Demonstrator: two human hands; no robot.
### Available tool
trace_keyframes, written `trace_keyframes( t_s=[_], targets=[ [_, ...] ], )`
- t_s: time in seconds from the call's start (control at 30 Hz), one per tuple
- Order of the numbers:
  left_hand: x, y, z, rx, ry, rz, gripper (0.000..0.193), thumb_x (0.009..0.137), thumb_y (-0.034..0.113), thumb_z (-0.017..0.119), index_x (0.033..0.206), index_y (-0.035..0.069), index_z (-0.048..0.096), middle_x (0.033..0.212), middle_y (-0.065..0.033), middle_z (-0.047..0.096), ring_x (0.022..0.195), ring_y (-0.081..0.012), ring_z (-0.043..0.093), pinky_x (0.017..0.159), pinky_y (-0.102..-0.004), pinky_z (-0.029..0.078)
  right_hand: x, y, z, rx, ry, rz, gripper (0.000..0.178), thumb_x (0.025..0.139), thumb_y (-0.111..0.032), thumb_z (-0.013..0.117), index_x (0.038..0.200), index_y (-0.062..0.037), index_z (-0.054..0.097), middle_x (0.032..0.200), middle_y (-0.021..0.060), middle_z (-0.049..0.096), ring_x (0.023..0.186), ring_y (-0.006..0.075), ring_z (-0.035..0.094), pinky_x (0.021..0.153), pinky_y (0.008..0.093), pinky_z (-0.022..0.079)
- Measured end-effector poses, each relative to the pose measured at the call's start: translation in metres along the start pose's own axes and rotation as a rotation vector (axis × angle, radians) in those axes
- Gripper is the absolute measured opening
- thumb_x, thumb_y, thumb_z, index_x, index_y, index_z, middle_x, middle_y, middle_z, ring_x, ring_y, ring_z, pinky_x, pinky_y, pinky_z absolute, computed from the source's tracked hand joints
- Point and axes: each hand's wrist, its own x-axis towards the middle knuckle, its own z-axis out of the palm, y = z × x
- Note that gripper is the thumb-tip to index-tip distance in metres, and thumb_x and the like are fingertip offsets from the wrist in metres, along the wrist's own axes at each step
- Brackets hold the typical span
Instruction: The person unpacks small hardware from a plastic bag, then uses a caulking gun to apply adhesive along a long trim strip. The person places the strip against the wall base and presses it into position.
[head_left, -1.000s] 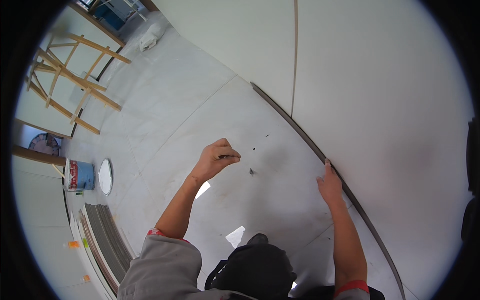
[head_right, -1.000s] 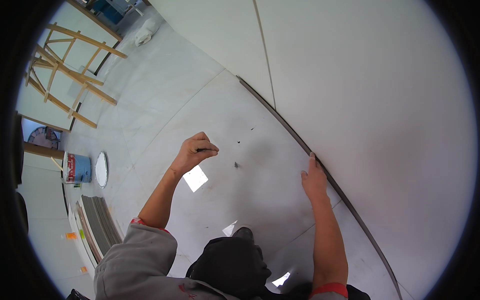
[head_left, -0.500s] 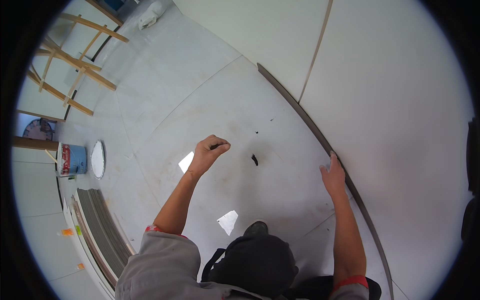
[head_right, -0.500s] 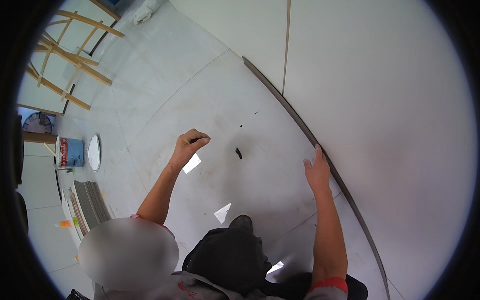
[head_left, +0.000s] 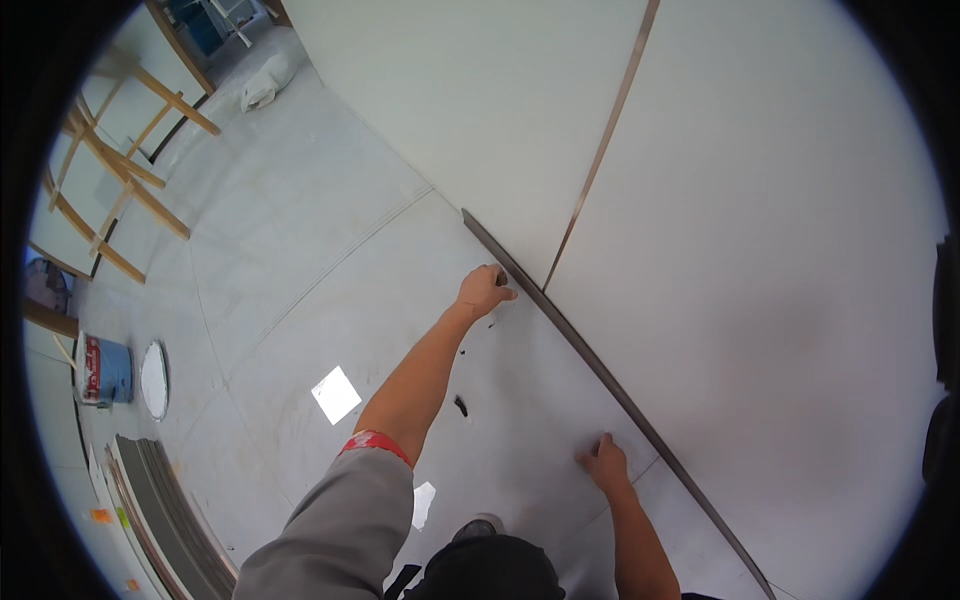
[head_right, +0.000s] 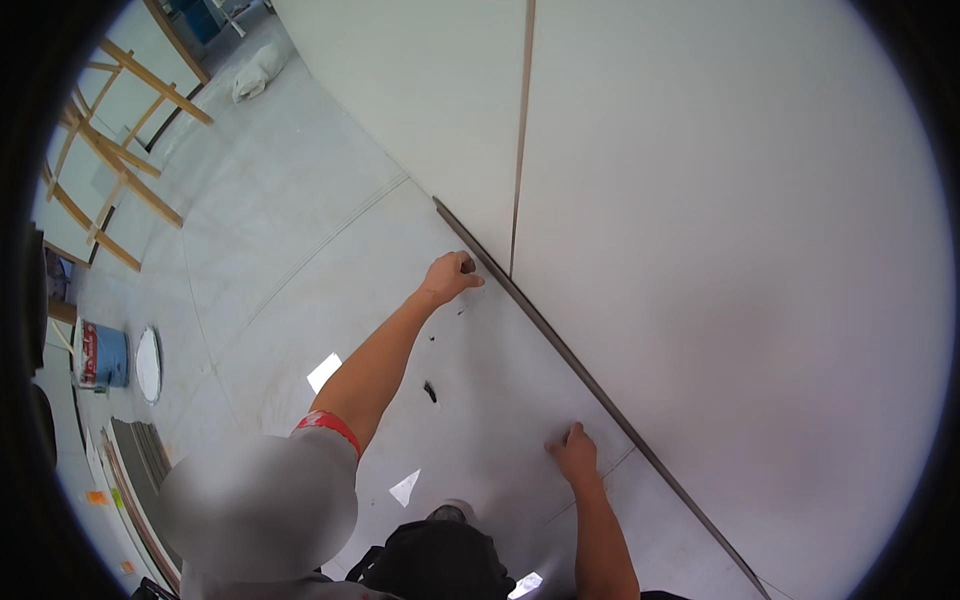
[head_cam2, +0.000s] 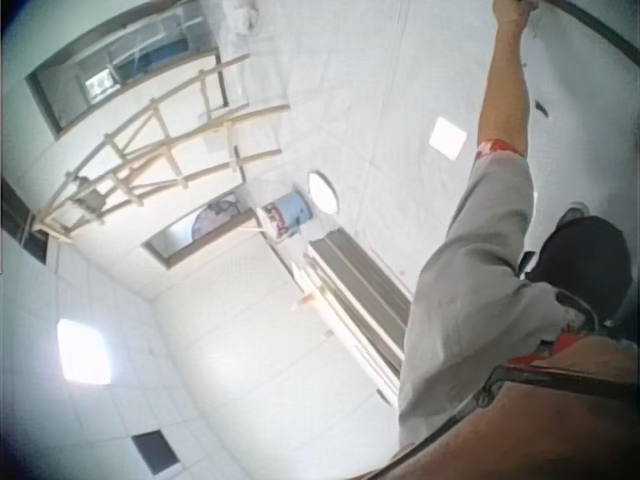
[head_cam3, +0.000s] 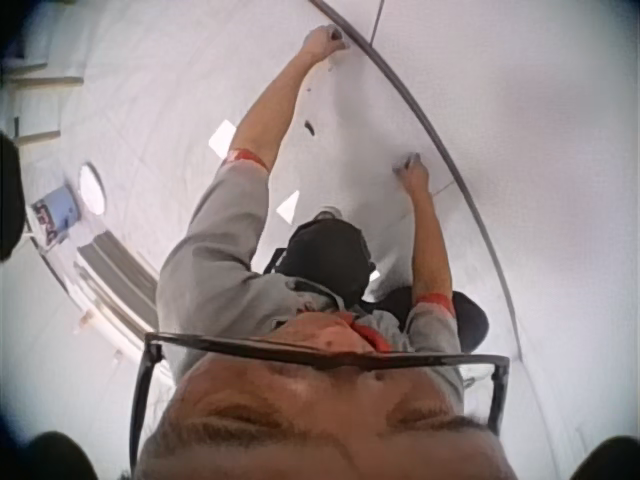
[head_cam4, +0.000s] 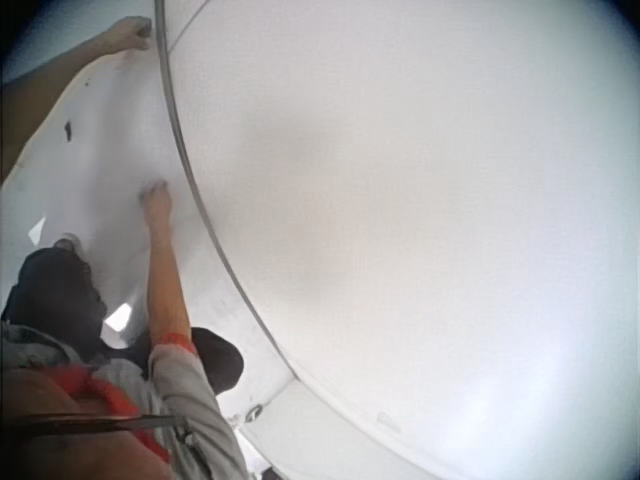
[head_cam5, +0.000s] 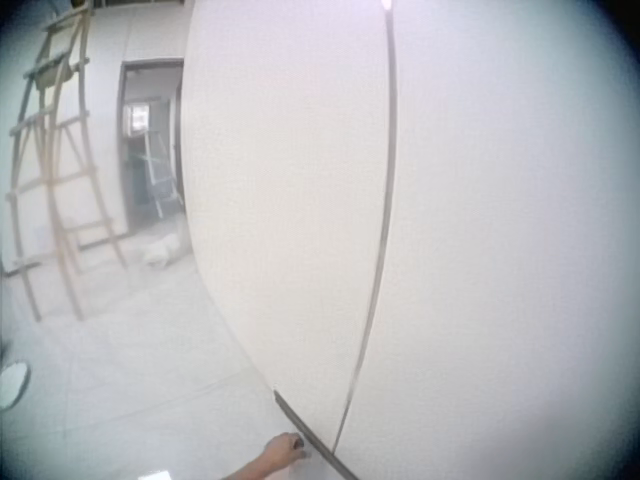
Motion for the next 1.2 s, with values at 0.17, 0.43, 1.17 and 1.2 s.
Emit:
trace_keyframes(
  t_s=[0.17,0.43,1.17,1.2],
  targets=[
    [0.045,-0.019,-0.006,-0.079,0.119,-0.067,0.057,0.062,0.028,0.09,0.101,-0.002,0.06,0.098,-0.0206,0.067,0.094,-0.0371,0.065,0.083,-0.0431,0.052,0.002,-0.002,0.0,-0.004,-0.021,-0.016,0.046,0.075,-0.027,0.083,0.095,0.0007,0.052,0.086,0.0191,0.065,0.082,0.0364,0.065,0.076,0.0443,0.052],
    [0.074,-0.017,-0.017,-0.028,0.037,-0.066,0.064,0.059,0.027,0.092,0.104,-0.005,0.06,0.106,-0.0224,0.068,0.103,-0.0385,0.064,0.09,-0.0412,0.051,0.003,0.013,0.009,-0.005,0.012,-0.038,0.047,0.074,-0.027,0.085,0.092,0.0001,0.051,0.081,0.0183,0.063,0.076,0.0364,0.064,0.072,0.0443,0.051],
    [-0.065,0.089,0.162,-0.024,0.022,-0.049,0.042,0.075,0.017,0.079,0.101,-0.006,0.055,0.098,-0.0265,0.067,0.098,-0.0448,0.065,0.084,-0.0491,0.054,0.005,0.015,0.014,-0.013,0.021,-0.081,0.051,0.075,-0.024,0.084,0.103,0.0027,0.051,0.095,0.0237,0.066,0.091,0.0414,0.067,0.08,0.0469,0.054],
    [-0.074,0.092,0.17,-0.013,0.01,-0.05,0.041,0.076,0.017,0.077,0.101,-0.006,0.055,0.098,-0.0265,0.067,0.099,-0.0449,0.065,0.084,-0.0493,0.053,0.005,0.013,0.015,-0.013,0.026,-0.094,0.051,0.075,-0.024,0.084,0.104,0.0027,0.051,0.096,0.0237,0.066,0.091,0.0411,0.067,0.08,0.0468,0.054]
  ],
)
